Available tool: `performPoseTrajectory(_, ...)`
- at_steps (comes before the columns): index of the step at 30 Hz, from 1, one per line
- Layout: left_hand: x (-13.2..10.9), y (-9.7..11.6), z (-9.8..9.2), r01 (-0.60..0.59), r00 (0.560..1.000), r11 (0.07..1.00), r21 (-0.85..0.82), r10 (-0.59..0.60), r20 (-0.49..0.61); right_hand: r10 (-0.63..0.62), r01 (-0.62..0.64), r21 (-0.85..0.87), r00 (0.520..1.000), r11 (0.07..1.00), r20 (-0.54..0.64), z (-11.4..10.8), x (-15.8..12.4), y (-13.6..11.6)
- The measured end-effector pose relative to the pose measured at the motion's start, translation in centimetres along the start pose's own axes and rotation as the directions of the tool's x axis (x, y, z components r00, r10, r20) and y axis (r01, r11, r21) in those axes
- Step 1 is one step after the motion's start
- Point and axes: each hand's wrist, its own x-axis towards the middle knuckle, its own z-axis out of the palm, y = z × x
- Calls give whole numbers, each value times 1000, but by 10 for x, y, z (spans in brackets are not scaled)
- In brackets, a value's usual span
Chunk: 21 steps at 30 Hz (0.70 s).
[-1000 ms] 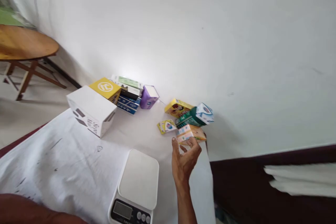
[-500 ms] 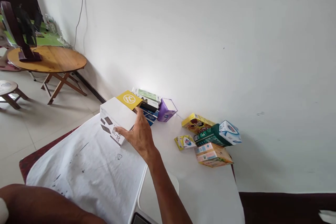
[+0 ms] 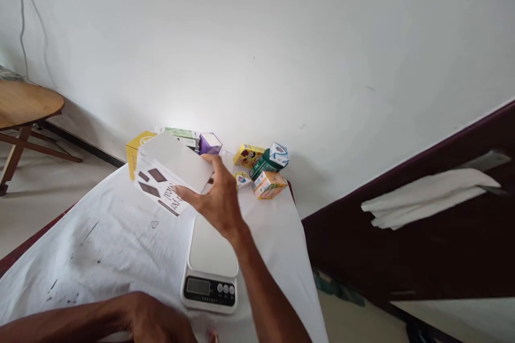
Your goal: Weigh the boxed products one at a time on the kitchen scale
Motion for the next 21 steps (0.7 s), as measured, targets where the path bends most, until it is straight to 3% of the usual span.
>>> performPoseTrajectory(2, -8, 9, -2, 67, 995, 998, -1, -66, 78, 7, -9, -102, 1000, 995, -24, -31, -19, 4)
performPoseTrajectory(5, -24, 31, -3, 138, 958, 979, -151, -93, 272, 59, -64, -204, 998, 977, -33, -65, -52, 18)
performPoseTrajectory(7, -33, 44, -5, 121, 963, 963, -241, -55, 265, 104, -107, -228, 994, 968, -28, -77, -73, 27)
performPoseTrajectory(10, -38, 54, -5, 106, 981, 946, -305, -49, 187, 160, -168, -222, 986, 960, -51, -85, -96, 39)
performPoseTrajectory(13, -30, 55, 0, 137, 983, 956, -261, -98, 157, 193, -207, -178, 977, 962, -93, -87, -106, 46)
performPoseTrajectory(19, -1, 50, 7, 188, 958, 968, -168, -143, 250, 174, -175, -20, 984, 984, -49, -87, -107, 54)
performPoseTrajectory(21, 3, 49, 6, 225, 952, 970, -89, -199, 234, 187, -186, 27, 981, 982, -54, -87, -108, 56)
